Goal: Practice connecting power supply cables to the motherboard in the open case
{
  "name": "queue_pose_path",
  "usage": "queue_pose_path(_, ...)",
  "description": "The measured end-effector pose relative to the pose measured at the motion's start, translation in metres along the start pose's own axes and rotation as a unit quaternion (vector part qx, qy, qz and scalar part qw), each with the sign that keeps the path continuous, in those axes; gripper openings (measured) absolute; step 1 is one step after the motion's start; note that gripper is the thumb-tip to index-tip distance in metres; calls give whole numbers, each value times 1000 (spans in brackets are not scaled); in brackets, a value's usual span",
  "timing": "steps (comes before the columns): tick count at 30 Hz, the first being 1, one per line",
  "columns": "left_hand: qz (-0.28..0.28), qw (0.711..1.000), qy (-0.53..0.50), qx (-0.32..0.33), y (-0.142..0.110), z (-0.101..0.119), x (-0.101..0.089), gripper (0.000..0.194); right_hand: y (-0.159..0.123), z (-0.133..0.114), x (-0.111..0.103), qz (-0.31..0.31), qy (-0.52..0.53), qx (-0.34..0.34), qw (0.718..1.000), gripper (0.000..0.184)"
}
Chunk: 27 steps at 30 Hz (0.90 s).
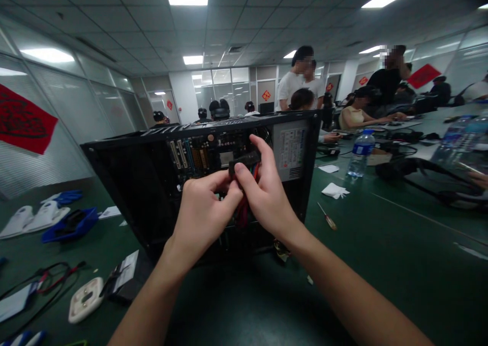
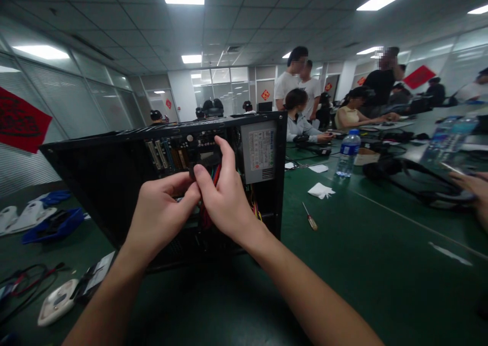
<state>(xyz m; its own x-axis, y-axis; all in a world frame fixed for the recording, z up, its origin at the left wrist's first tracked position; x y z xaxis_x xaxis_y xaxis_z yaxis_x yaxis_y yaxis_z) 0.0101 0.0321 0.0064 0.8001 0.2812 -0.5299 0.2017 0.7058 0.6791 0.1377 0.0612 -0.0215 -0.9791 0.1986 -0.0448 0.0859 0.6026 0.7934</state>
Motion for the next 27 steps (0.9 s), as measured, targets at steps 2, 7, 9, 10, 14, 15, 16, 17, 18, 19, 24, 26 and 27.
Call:
queue_pose_path(2, 18, 1000, 25, -1, 1, -3, -3, 26, -1, 2, 3, -20, 29, 25, 999, 57)
queue_pose_path(7, 44, 996, 71, -21, 5, -9, -13, 31, 0, 5, 12, -143, 95, 80, 982, 35)
queue_pose_path(9, 36, 996, 80, -30, 6, -10, -17, 31, 2, 6, 10, -151, 87, 81, 981, 28)
queue_pose_path(10, 22, 996, 82, -32, 7, -11, -18, 32, 3, 7, 8, -141, 74, 77, 984, 26)
queue_pose_path(14, -60, 991, 110, -43, 13, -24, -18, 34, 7, 19, 5, -110, -14, 66, 992, 20)
queue_pose_path(15, -79, 987, 127, -52, 15, -32, -16, 34, 7, 25, 6, -110, -39, 66, 991, 20)
queue_pose_path(16, -96, 982, 148, -59, 17, -42, -13, 35, 7, 33, 8, -113, -65, 68, 989, 19)
queue_pose_path(17, -114, 977, 166, -67, 20, -53, -9, 35, 7, 42, 12, -117, -91, 70, 986, 19)
queue_pose_path(18, -138, 971, 178, -74, 22, -66, -3, 35, 6, 52, 15, -124, -114, 76, 983, 19)
queue_pose_path(19, -168, 964, 188, -83, 24, -79, 3, 36, 4, 63, 20, -138, -134, 84, 978, 19)
queue_pose_path(24, -284, 913, 219, -194, 25, -137, 34, 36, -5, 112, 33, -230, -120, 202, 945, 19)
queue_pose_path(26, -286, 908, 217, -215, 23, -144, 42, 34, -6, 123, 32, -255, -112, 247, 928, 20)
queue_pose_path(27, -280, 908, 219, -223, 22, -145, 45, 33, -7, 126, 31, -261, -112, 270, 920, 22)
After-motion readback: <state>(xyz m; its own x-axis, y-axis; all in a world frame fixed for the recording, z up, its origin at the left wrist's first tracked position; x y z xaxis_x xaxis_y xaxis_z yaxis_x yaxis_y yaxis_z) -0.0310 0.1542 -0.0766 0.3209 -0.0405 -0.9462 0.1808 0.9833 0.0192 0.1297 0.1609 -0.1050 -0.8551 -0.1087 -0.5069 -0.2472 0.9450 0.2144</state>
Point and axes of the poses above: each hand's wrist, its own y-axis towards the middle knuckle, its own x-axis out of the palm, z = x × y, the point moved 2 cm from there along y, towards the middle knuckle, and after that the axes turned 3 degrees about -y, right-handed, at the moved point
